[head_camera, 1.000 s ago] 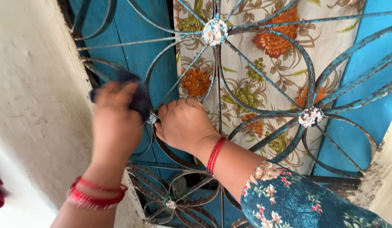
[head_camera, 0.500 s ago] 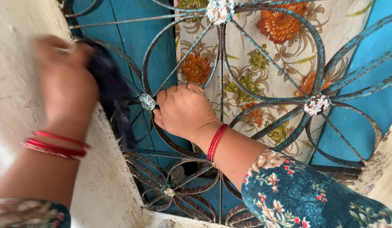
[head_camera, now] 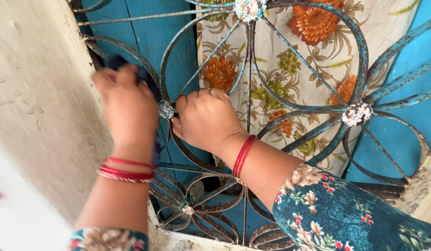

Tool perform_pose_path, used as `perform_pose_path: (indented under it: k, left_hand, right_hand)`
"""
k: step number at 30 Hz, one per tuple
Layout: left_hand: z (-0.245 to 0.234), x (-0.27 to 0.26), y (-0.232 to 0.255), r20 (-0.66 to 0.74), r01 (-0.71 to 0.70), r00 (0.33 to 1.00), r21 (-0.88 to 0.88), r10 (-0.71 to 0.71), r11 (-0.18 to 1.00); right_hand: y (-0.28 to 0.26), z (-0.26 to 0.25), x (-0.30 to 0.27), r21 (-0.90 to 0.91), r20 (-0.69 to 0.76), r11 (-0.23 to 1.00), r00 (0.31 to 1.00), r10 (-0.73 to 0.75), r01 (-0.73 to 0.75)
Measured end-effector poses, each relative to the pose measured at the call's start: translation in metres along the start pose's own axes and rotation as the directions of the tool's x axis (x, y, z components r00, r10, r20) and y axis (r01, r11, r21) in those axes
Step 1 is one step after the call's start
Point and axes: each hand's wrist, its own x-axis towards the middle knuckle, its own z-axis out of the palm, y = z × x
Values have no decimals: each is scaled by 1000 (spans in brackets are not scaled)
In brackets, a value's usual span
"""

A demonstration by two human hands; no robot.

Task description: The person wipes a blue metal window grille with a dark cloth, moving methodically across the bars and decorative joints. A white bucket is visible nearby, and the person occasionally dips the cloth into it to continue cleaning.

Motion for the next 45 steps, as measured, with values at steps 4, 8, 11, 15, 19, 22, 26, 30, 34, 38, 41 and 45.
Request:
perform_pose_path:
  k: [4, 8, 11, 15, 19, 22, 26, 30, 34, 38, 41, 45]
  left_hand:
    - [4, -17, -1, 39, -30, 999, -67, 33, 997]
    - [-1, -12, -23, 181, -133, 975, -8, 132, 991]
    - [-22, 16, -24, 335, -257, 925, 205, 179, 945]
    - [-54, 70, -20, 350, -420, 901, 559, 256, 715]
    - [-52, 65, -35, 308, -331, 932, 497, 193, 802]
    - [-39, 50, -33, 269, -163, 962, 405, 53, 899]
    - [-35, 21, -3, 380, -49, 918, 383, -110, 922]
    - [-34, -23, 12, 368, -25, 929, 174, -42, 984]
    - [-30, -41, -6, 214, -67, 972, -158, 101, 985]
    - [-38, -42, -14, 284, 421, 878, -843, -386, 336]
    - [-41, -27, -11, 401, 512, 733, -857, -549, 58]
    - [-34, 20, -17, 482, 541, 714, -840, -508, -37]
  right_hand:
    - [-2, -2, 1, -2, 24, 1000, 1000, -1, 2]
    - [1, -2, -1, 7, -23, 1000, 999, -22, 22]
    - [2, -2, -2, 50, -44, 998, 999, -30, 32]
    - [5, 1, -2, 24, -88, 997, 994, -69, 71]
    - [3, 0, -3, -4, -55, 998, 996, -65, 65]
    - [3, -1, -1, 13, -7, 999, 999, -43, 43]
    - [2, -1, -1, 26, 1, 999, 1000, -29, 29]
    - [2, -5, 2, 25, 44, 999, 999, -20, 19]
    - [0, -8, 0, 37, 6, 999, 1000, -17, 16]
    - [0, -8, -1, 53, -29, 998, 999, -20, 22]
    - [1, -6, -1, 53, -29, 998, 999, -29, 31]
    - [1, -3, -1, 16, -40, 999, 998, -46, 47]
